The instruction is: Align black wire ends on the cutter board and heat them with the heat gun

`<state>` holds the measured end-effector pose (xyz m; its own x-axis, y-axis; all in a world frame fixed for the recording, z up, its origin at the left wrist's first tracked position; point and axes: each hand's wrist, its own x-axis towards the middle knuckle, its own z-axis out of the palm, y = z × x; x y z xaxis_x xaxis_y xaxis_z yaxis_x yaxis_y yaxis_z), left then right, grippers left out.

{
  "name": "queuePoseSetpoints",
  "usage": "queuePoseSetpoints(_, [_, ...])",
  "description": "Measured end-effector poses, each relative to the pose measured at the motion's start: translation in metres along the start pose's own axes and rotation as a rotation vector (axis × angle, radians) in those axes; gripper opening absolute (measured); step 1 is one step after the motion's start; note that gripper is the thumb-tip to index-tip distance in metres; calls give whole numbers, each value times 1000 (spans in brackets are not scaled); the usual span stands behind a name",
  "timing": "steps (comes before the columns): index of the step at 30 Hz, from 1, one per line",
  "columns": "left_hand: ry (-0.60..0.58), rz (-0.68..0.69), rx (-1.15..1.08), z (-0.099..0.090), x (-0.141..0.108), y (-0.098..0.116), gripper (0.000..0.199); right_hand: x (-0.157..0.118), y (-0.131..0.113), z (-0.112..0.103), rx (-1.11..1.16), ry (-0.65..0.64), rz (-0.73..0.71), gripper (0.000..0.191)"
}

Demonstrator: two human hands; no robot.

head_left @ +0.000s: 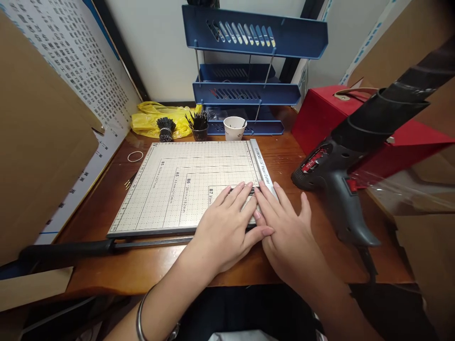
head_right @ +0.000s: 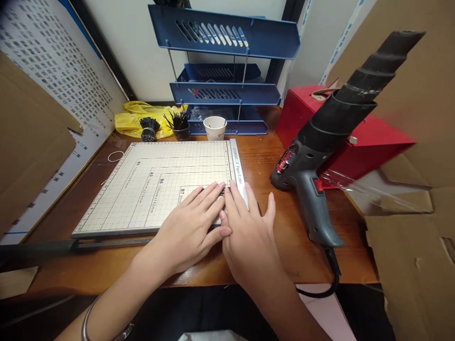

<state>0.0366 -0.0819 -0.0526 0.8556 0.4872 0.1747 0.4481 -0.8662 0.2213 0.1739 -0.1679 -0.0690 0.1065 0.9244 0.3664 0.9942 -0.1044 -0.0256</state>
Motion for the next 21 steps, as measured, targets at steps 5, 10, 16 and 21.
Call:
queuePoseSetpoints(5, [-14, -6, -43, -2, 0, 0, 80, 6, -1, -4, -6, -72, -9, 55])
queuePoseSetpoints(10, [1, -51, -131, -3, 1, 2, 90, 8, -7, -2, 5, -105, 35, 56])
queuePoseSetpoints(16, [42, -77, -157, 1, 2, 7, 99, 9, -12, 4, -32, -79, 97, 54])
queuePoseSetpoints(21, [42, -82, -92, 2, 5, 12, 103, 7, -15, 10, -59, -81, 101, 53])
